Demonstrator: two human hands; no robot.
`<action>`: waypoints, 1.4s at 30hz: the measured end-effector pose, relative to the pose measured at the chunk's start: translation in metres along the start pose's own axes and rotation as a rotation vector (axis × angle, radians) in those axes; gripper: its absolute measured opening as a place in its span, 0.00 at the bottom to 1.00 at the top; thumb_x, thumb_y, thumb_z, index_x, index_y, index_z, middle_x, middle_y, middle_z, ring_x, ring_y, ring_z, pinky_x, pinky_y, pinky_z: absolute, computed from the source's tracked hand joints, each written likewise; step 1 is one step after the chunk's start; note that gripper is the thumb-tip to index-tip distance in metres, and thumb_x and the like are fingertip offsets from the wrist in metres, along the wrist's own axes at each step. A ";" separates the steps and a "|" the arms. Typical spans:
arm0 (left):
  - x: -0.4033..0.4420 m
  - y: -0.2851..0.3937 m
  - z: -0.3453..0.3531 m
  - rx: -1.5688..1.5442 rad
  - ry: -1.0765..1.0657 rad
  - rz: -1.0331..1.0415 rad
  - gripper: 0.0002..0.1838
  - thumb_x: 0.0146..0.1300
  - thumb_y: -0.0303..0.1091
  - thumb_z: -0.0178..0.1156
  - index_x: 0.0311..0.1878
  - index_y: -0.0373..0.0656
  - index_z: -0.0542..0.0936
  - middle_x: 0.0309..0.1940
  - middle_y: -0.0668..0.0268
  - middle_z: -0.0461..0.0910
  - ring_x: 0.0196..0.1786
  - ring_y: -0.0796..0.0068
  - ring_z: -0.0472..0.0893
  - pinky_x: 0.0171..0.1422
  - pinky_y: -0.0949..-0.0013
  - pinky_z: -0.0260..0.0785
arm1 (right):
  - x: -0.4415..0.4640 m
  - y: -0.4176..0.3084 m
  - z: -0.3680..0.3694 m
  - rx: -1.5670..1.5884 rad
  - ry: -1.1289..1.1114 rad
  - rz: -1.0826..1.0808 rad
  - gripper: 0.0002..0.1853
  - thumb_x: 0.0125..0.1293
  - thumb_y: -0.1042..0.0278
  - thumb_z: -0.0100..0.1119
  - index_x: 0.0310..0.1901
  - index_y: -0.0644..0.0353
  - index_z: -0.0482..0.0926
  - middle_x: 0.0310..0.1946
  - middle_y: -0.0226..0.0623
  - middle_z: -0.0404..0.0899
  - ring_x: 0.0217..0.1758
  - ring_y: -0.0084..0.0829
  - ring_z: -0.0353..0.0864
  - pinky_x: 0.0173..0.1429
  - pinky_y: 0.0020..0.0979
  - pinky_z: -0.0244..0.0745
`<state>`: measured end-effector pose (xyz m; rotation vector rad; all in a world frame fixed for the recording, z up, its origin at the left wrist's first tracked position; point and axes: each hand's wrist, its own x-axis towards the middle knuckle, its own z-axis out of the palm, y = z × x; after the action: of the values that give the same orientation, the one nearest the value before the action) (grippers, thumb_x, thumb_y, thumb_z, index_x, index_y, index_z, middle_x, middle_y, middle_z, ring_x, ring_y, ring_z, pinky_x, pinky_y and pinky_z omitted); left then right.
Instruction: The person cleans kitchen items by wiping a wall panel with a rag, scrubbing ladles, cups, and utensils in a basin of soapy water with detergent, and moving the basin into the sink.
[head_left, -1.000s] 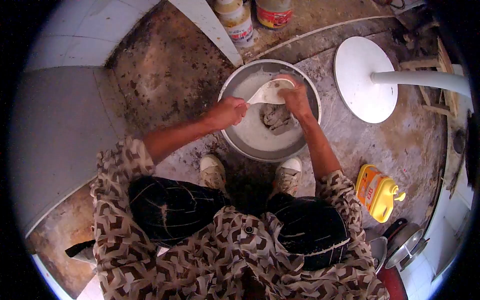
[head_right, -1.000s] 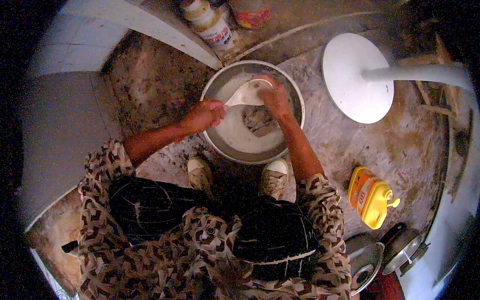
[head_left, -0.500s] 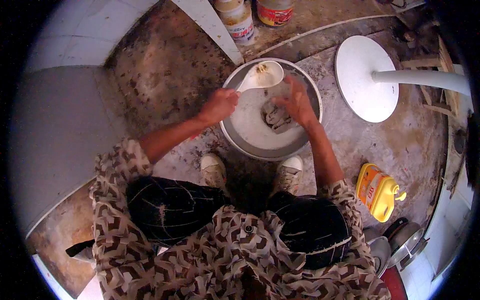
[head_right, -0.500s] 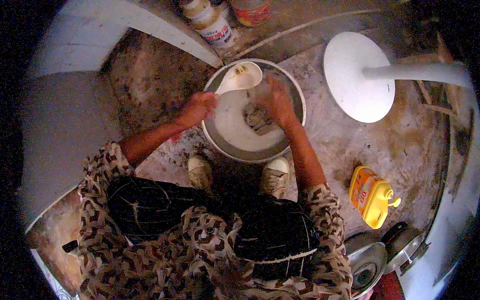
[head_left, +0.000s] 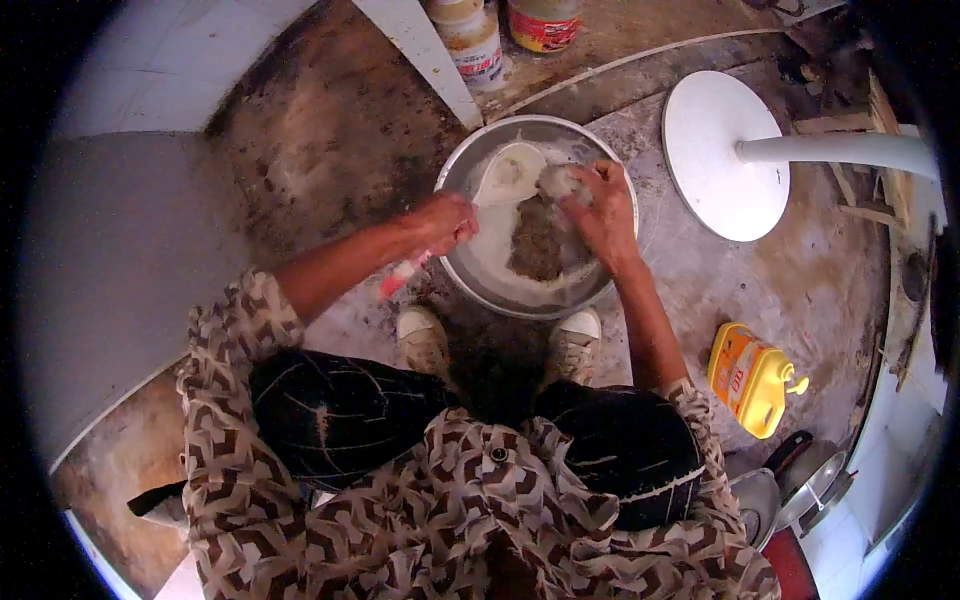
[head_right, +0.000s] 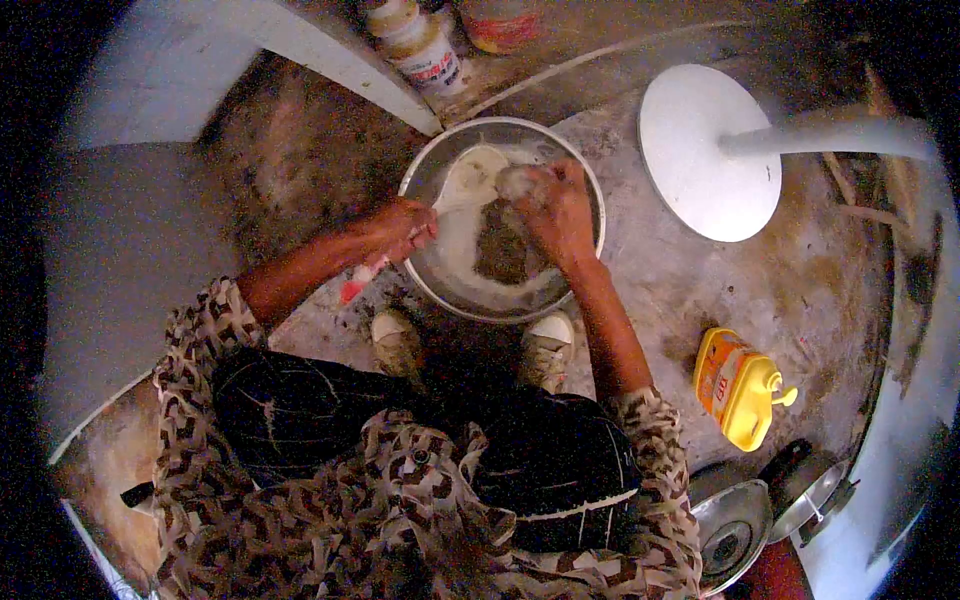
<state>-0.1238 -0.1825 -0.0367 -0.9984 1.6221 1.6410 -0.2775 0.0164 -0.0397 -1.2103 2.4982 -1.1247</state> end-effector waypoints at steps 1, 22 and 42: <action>0.002 -0.002 0.004 -0.023 -0.025 -0.008 0.12 0.60 0.39 0.46 0.29 0.42 0.73 0.15 0.72 0.67 0.09 0.82 0.59 0.11 0.74 0.51 | 0.004 0.002 0.006 -0.051 -0.006 -0.056 0.21 0.43 0.71 0.60 0.45 0.55 0.77 0.41 0.41 0.73 0.47 0.44 0.72 0.49 0.34 0.70; 0.002 0.001 0.042 -0.077 0.101 -0.064 0.09 0.48 0.27 0.51 0.15 0.39 0.72 0.10 0.63 0.68 0.11 0.70 0.68 0.13 0.62 0.53 | 0.029 0.004 0.092 -0.269 -0.593 -0.025 0.15 0.47 0.68 0.58 0.39 0.64 0.74 0.38 0.49 0.77 0.40 0.50 0.76 0.48 0.42 0.70; 0.025 0.004 0.048 0.004 0.246 -0.159 0.14 0.53 0.32 0.50 0.13 0.42 0.66 0.07 0.66 0.62 0.08 0.74 0.60 0.11 0.68 0.48 | 0.018 0.008 0.095 -0.575 -0.161 -0.310 0.10 0.43 0.69 0.57 0.29 0.62 0.78 0.28 0.41 0.78 0.37 0.40 0.77 0.42 0.36 0.71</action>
<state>-0.1452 -0.1375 -0.0578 -1.3340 1.6523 1.4542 -0.2548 -0.0469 -0.1091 -1.7911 2.6485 -0.3157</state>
